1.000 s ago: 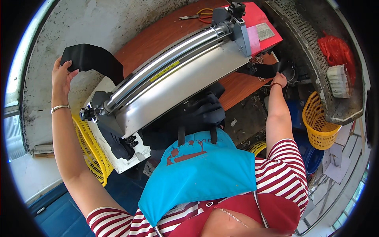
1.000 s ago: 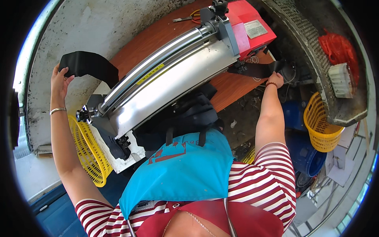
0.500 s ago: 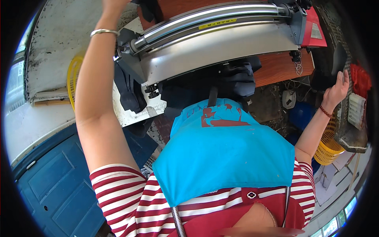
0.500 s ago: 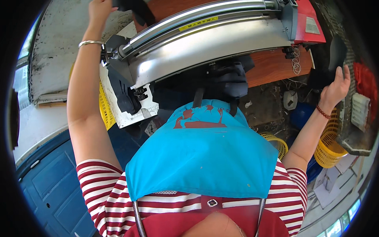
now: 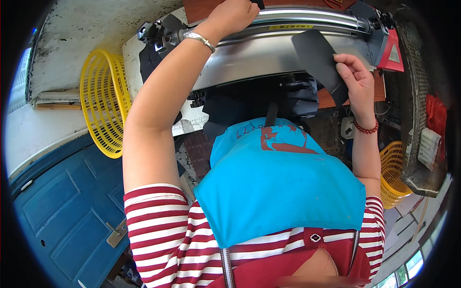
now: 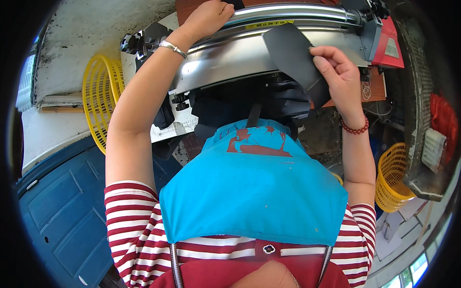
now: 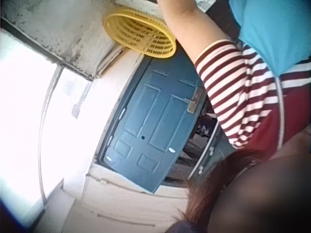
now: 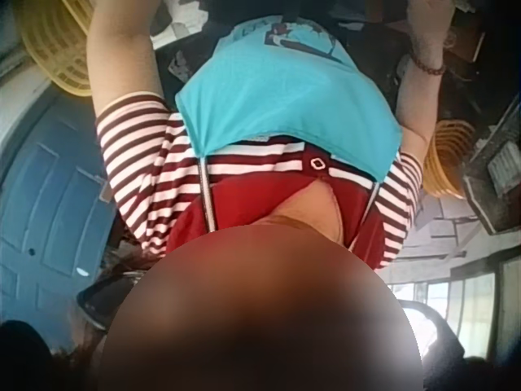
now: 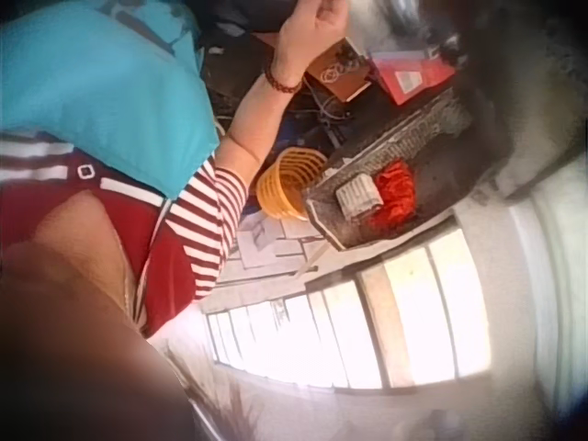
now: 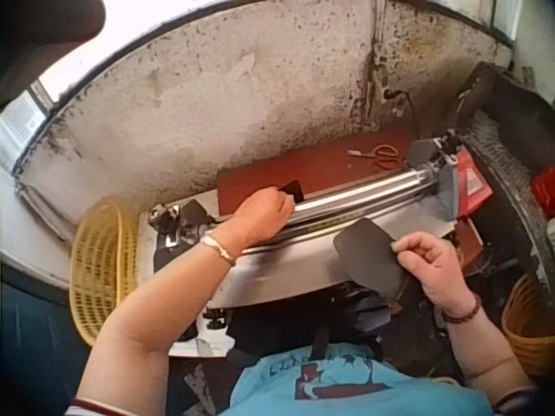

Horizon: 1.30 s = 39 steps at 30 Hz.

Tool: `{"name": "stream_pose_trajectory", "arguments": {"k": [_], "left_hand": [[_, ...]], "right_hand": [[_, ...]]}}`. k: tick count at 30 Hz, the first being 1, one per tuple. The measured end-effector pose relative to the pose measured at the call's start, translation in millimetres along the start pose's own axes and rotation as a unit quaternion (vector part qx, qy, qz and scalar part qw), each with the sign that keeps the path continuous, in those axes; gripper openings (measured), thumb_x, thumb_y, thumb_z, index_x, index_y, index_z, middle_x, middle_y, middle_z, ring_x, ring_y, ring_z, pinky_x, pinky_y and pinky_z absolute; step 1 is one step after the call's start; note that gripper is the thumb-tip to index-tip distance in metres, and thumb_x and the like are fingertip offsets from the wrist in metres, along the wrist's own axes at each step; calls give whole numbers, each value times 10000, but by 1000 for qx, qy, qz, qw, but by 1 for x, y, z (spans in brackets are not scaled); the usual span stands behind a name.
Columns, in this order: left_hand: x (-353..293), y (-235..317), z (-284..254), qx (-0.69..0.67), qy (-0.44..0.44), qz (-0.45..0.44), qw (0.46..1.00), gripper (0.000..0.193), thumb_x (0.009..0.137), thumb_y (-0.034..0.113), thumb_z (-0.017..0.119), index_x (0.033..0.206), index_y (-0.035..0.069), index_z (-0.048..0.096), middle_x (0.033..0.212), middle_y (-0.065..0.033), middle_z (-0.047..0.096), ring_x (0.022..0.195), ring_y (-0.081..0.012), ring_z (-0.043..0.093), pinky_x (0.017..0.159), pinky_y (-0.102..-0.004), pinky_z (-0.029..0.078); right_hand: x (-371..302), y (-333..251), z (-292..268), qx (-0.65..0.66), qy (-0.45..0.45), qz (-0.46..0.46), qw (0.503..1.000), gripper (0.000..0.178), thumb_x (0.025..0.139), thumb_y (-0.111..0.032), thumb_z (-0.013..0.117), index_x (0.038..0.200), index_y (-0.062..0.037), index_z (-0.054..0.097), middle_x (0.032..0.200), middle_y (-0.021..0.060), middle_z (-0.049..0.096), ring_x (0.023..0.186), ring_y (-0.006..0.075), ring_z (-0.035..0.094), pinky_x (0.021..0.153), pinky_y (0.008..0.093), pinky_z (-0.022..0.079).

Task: Apply adhesive to shoe leather components using a roller machine.

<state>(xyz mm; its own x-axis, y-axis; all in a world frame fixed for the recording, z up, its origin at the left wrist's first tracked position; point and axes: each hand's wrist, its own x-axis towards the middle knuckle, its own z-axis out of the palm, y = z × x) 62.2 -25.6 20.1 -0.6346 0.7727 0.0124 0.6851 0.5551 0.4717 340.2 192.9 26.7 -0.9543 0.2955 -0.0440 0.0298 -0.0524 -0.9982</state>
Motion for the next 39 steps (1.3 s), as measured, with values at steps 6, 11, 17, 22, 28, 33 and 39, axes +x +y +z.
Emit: {"name": "stream_pose_trajectory", "arguments": {"k": [6,11,17,22,28,33,39], "left_hand": [[-1,-6,-3,33,1,9,999,397,1025,276,493,922,-39,711,896,-248,701,797,-396,662,765,-482,549],[-6,-7,-10,-9,-64,-56,996,513,1012,372,439,990,-47,735,1012,-268,714,979,-437,678,913,-498,523],[0,-18,-8,-27,-93,-68,993,555,1020,419,460,942,-67,717,951,-282,696,925,-443,663,882,-490,507],[15,-29,-3,-35,-100,-79,991,593,997,481,518,891,-64,725,855,-259,702,827,-405,672,828,-466,506],[39,-43,-14,-109,-127,-177,970,349,816,311,800,998,15,792,939,-128,752,871,-206,700,815,-318,534],[66,-71,-19,-263,6,-260,929,231,895,203,726,1055,36,717,930,-105,705,831,-224,672,716,-363,548],[77,-63,-100,-473,71,-218,850,44,896,101,680,859,105,657,771,-47,595,684,-191,578,561,-356,515]], "right_hand": [[20,19,48,56,-97,54,992,209,1037,-111,608,1199,9,662,1069,19,700,964,48,624,868,210,505],[36,23,80,46,-107,87,989,203,1034,-100,601,1188,14,666,1064,23,702,973,53,624,882,217,503],[70,35,90,-17,-89,82,992,191,1025,-82,599,1167,16,681,1034,24,704,956,52,627,865,220,509],[88,50,86,-131,-50,-6,990,197,975,-97,660,1125,27,694,1005,54,730,913,103,660,837,263,525],[76,28,64,-312,4,-41,949,191,930,-103,699,1091,-1,713,900,103,741,843,173,705,778,297,549],[58,31,56,-306,25,-23,951,195,930,-121,707,1085,-4,706,847,100,739,753,191,708,704,317,554],[39,35,57,-359,24,-85,929,164,935,-144,690,1061,-39,710,876,102,731,745,231,709,690,336,548]]}}
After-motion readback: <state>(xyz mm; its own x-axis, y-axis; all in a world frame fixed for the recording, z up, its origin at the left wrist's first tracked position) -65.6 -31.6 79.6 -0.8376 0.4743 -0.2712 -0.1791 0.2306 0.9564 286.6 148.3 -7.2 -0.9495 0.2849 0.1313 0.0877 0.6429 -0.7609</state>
